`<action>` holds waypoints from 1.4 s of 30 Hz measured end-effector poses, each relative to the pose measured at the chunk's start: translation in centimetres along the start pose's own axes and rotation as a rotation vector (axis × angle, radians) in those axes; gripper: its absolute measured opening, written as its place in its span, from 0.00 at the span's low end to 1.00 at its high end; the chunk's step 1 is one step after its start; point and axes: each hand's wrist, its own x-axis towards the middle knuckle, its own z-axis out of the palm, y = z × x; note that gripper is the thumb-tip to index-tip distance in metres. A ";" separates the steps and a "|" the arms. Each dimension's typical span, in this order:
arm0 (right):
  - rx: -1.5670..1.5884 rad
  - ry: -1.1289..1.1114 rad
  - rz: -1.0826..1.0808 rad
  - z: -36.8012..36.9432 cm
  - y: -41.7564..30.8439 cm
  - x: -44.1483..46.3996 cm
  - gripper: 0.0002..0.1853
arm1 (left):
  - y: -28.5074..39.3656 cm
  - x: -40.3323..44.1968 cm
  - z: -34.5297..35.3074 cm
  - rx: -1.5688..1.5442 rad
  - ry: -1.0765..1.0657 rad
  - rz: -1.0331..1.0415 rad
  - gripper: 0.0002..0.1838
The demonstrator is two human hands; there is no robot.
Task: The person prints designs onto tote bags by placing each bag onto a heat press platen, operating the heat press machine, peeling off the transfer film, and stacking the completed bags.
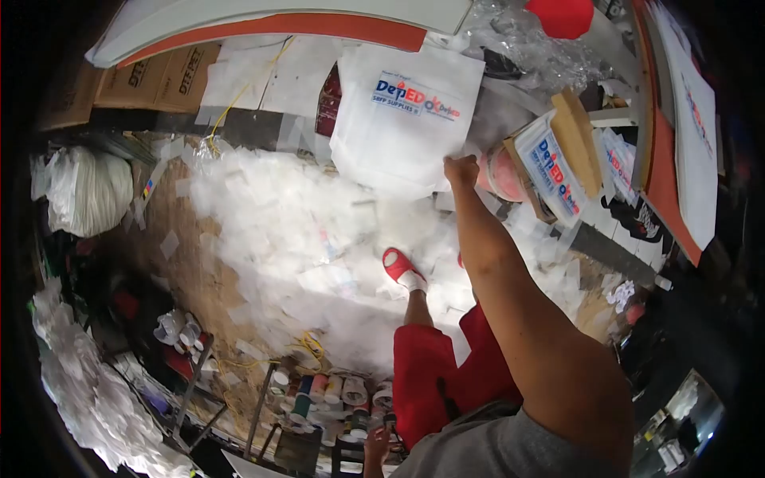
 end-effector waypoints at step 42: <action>1.157 -1.130 0.464 -34.3 18.1 -25.2 0.30 | 50.6 -28.8 8.3 0.291 -0.405 1.302 0.23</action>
